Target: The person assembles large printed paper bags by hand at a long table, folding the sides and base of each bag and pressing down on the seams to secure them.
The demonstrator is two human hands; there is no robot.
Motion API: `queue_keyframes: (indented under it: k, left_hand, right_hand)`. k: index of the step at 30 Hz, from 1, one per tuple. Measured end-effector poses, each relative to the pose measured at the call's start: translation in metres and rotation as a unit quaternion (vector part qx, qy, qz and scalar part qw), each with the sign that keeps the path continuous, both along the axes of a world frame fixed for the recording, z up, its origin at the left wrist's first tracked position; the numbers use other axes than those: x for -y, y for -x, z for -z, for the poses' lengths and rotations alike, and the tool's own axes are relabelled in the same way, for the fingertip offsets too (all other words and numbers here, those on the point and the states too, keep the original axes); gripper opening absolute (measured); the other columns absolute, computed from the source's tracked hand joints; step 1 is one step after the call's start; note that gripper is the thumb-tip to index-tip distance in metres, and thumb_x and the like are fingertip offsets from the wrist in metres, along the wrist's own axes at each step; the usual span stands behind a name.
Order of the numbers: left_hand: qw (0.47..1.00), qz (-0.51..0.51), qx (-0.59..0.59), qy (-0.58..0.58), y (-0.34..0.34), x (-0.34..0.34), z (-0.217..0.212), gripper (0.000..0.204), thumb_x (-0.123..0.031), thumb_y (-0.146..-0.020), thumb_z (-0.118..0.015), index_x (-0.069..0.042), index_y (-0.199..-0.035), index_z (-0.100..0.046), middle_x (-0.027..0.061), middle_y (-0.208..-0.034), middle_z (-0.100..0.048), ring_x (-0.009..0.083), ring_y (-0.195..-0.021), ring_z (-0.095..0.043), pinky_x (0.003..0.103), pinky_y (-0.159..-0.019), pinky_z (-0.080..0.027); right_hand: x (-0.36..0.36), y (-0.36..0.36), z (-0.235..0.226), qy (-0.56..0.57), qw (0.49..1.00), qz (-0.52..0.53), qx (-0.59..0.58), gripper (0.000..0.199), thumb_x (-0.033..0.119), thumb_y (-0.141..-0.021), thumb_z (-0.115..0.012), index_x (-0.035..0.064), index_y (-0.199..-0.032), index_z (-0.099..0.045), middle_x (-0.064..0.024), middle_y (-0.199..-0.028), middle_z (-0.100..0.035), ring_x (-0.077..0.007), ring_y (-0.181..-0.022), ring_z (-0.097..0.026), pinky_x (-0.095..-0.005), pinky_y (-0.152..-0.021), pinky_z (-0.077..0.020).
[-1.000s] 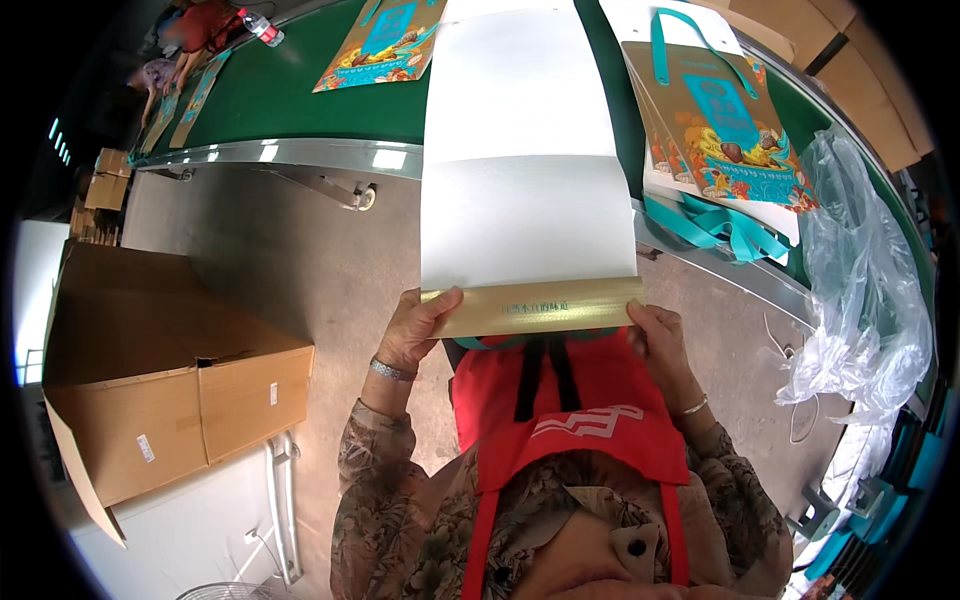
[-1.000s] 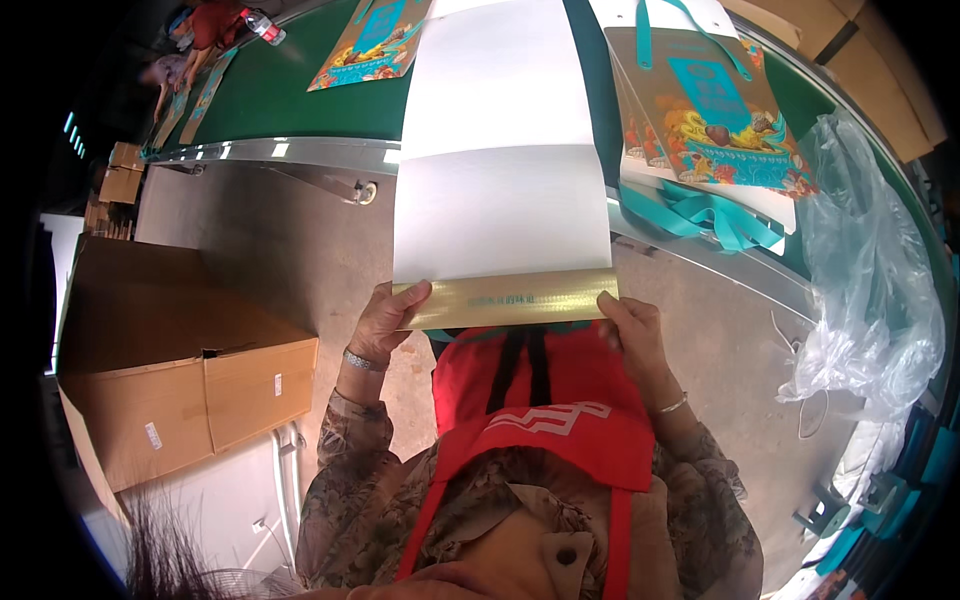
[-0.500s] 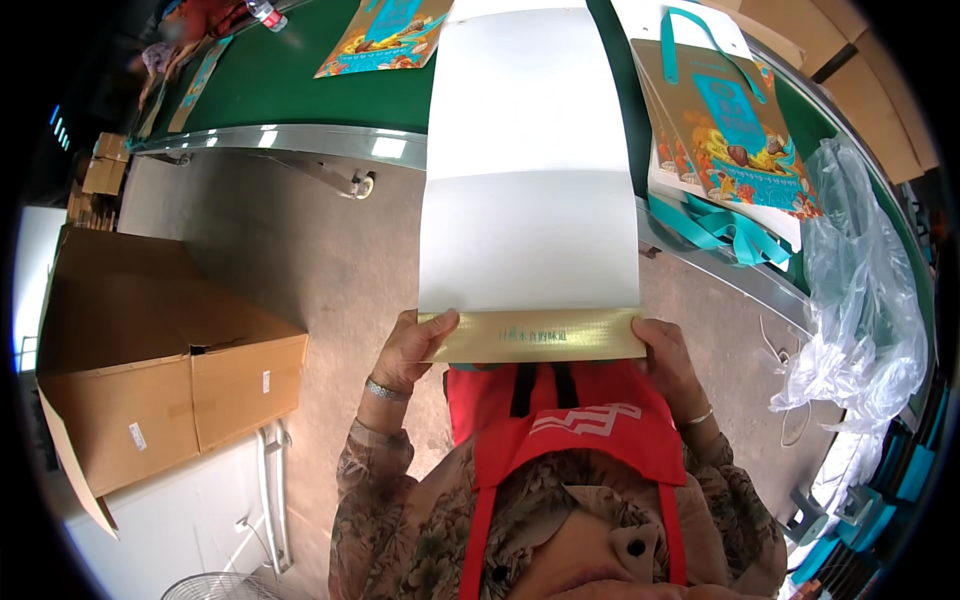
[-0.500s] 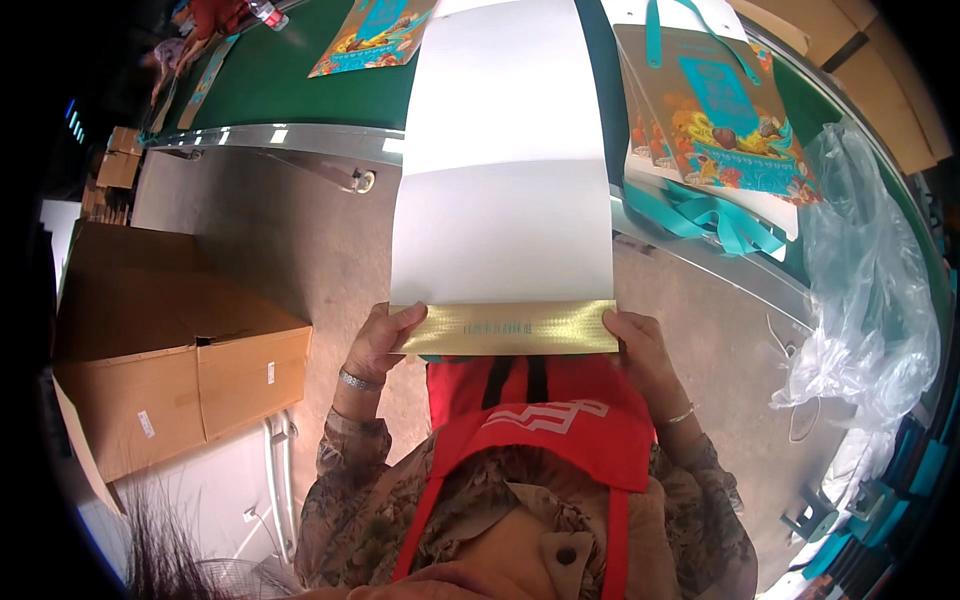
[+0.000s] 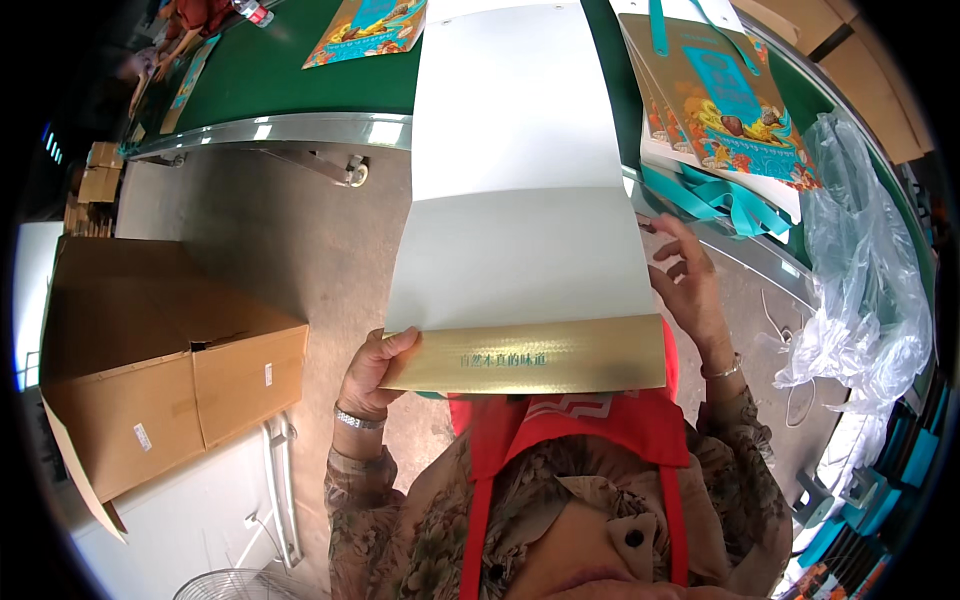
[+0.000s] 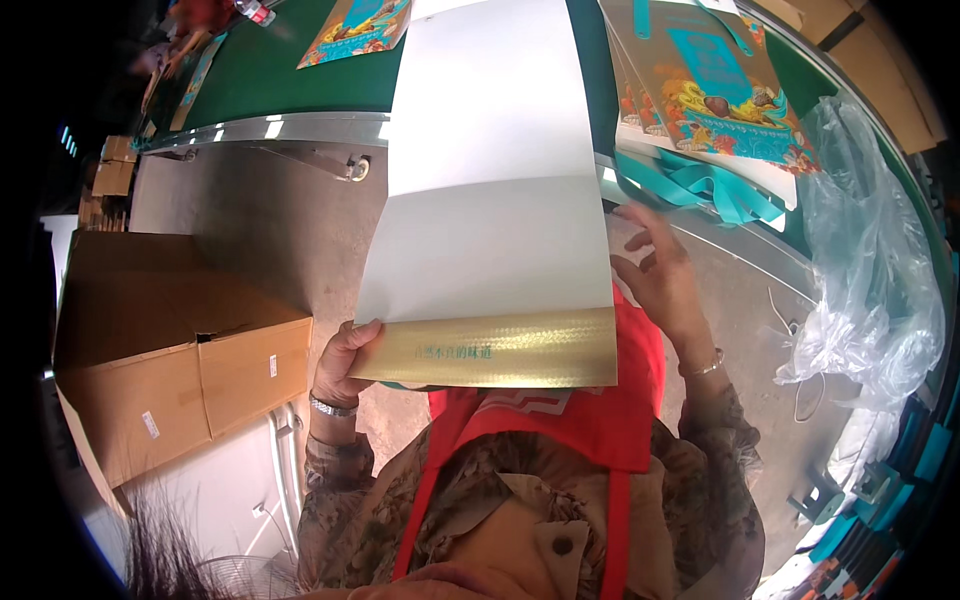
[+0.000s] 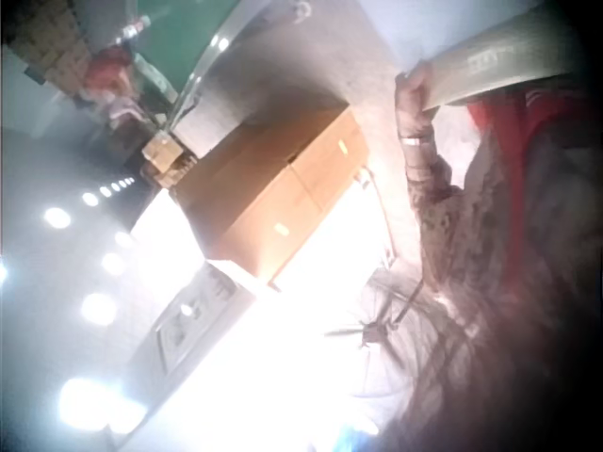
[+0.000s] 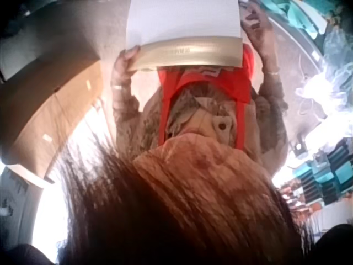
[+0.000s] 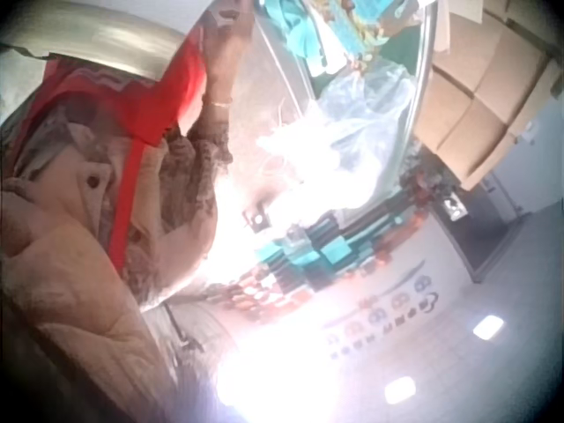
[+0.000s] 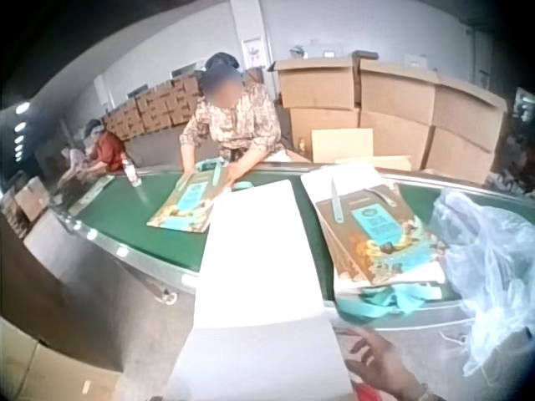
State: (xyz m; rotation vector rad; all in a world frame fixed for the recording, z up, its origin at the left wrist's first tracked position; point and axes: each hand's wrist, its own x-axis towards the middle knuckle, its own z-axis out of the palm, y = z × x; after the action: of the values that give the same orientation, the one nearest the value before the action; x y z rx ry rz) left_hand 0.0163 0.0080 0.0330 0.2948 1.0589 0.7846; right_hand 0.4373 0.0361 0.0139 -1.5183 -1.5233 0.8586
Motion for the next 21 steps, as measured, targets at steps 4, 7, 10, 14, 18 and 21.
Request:
queue_keyframes:
  k: [4, 7, 10, 14, 18, 21]
  left_hand:
    - [0.999, 0.002, 0.047, 0.012, 0.018, 0.019, -0.009, 0.038, -0.019, -0.090, -0.070, 0.007, -0.117, -0.061, 0.0163, -0.111, -0.069, 0.0281, -0.099, -0.068, 0.039, -0.088, -0.056]
    - [0.998, -0.007, 0.051, 0.045, 0.022, 0.040, -0.026, 0.035, -0.019, -0.088, -0.069, 0.008, -0.109, -0.064, 0.0146, -0.104, -0.070, 0.0250, -0.092, -0.069, 0.037, -0.085, -0.056]
    - [0.996, -0.019, 0.038, 0.074, 0.019, 0.057, -0.044, 0.035, -0.018, -0.087, -0.069, 0.008, -0.109, -0.064, 0.0150, -0.104, -0.070, 0.0255, -0.092, -0.069, 0.037, -0.086, -0.056]
    - [0.994, -0.102, 0.037, -0.004, 0.036, 0.087, -0.059, 0.023, -0.016, -0.084, -0.070, 0.003, -0.097, -0.068, 0.0129, -0.102, -0.071, 0.0236, -0.087, -0.069, 0.036, -0.082, -0.056]
    - [0.959, -0.159, 0.220, -0.085, 0.037, 0.048, -0.093, 0.061, -0.052, -0.101, -0.041, 0.001, -0.101, -0.071, 0.0164, -0.108, -0.072, 0.0272, -0.099, -0.069, 0.038, -0.086, -0.057]
    - [0.926, -0.030, 0.255, -0.275, -0.021, -0.031, -0.156, 0.085, -0.067, -0.099, -0.028, 0.007, -0.132, -0.055, 0.0173, -0.126, -0.064, 0.0266, -0.114, -0.062, 0.040, -0.097, -0.050]
  right_hand:
    - [-0.045, 0.008, -0.009, -0.168, 0.954, -0.015, 0.247, 0.072, -0.001, -0.074, -0.076, 0.0124, -0.139, -0.048, -0.0109, -0.139, -0.053, -0.0290, -0.119, -0.057, -0.0362, -0.089, -0.0544]
    - [-0.073, 0.004, -0.003, -0.214, 0.923, -0.082, 0.308, 0.060, 0.006, -0.076, -0.073, 0.0129, -0.133, -0.055, -0.0068, -0.143, -0.052, -0.0299, -0.132, -0.048, -0.0403, -0.105, -0.0449]
    - [-0.088, 0.000, 0.011, -0.256, 0.884, -0.135, 0.367, 0.047, 0.008, -0.079, -0.068, 0.0131, -0.125, -0.061, -0.0034, -0.141, -0.053, -0.0286, -0.134, -0.046, -0.0425, -0.110, -0.0403]
    - [-0.093, 0.012, 0.026, -0.254, 0.843, -0.258, 0.397, 0.048, 0.005, -0.076, -0.068, 0.0134, -0.123, -0.063, -0.0041, -0.139, -0.055, -0.0280, -0.133, -0.047, -0.0427, -0.109, -0.0405]
    - [-0.095, 0.006, 0.027, -0.265, 0.890, -0.252, 0.272, 0.043, 0.007, -0.071, -0.070, 0.0117, -0.114, -0.068, -0.0070, -0.124, -0.066, -0.0314, -0.121, -0.057, -0.0415, -0.104, -0.0446]
    - [-0.095, 0.004, 0.011, -0.178, 0.960, -0.186, 0.111, 0.030, 0.015, -0.079, -0.072, 0.0093, -0.108, -0.071, -0.0123, -0.114, -0.070, -0.0299, -0.112, -0.064, -0.0393, -0.098, -0.0483]
